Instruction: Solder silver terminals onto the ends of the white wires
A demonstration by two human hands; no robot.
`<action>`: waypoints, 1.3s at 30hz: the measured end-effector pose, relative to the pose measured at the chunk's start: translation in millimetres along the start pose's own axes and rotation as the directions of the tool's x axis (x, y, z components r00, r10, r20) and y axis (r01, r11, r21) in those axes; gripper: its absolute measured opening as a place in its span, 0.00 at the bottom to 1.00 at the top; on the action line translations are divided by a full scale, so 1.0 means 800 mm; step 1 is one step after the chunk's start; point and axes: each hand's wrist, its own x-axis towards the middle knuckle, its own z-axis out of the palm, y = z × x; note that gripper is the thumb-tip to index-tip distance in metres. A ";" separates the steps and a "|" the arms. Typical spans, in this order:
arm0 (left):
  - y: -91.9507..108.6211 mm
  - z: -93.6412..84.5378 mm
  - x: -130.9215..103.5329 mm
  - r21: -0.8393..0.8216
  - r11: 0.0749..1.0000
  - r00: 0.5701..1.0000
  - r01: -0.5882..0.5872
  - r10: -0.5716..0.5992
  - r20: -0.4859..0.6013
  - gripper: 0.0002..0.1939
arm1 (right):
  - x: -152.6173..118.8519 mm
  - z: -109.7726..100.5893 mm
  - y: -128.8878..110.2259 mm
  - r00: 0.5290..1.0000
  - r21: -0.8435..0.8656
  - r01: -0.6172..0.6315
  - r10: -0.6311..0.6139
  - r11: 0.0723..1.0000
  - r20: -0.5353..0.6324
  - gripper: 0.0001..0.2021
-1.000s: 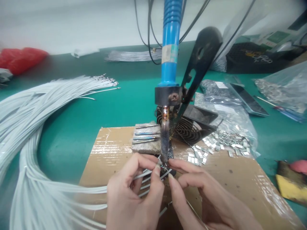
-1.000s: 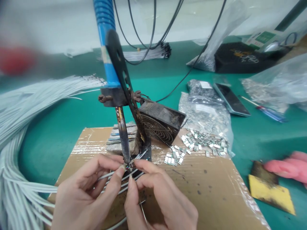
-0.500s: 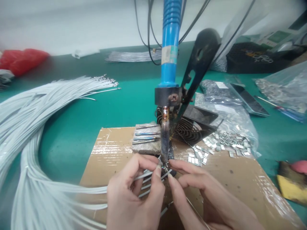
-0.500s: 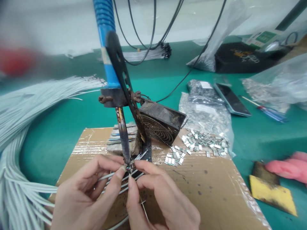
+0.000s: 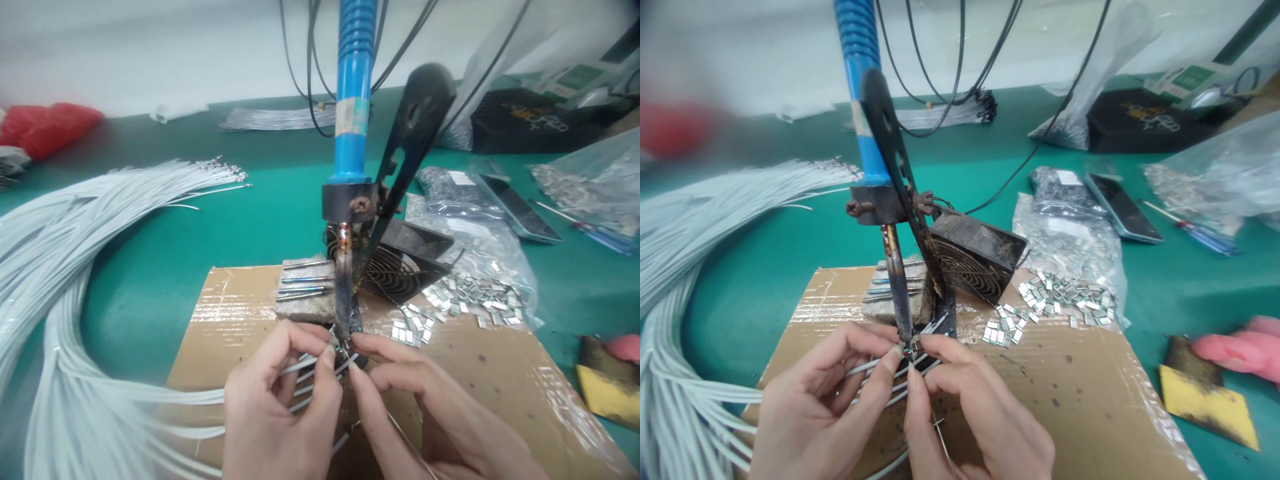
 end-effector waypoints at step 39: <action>-0.006 0.000 -0.001 -0.002 1.000 1.000 0.008 -0.008 -0.008 0.07 | 0.000 -0.005 0.002 1.000 0.004 0.019 -0.019 1.000 0.007 0.09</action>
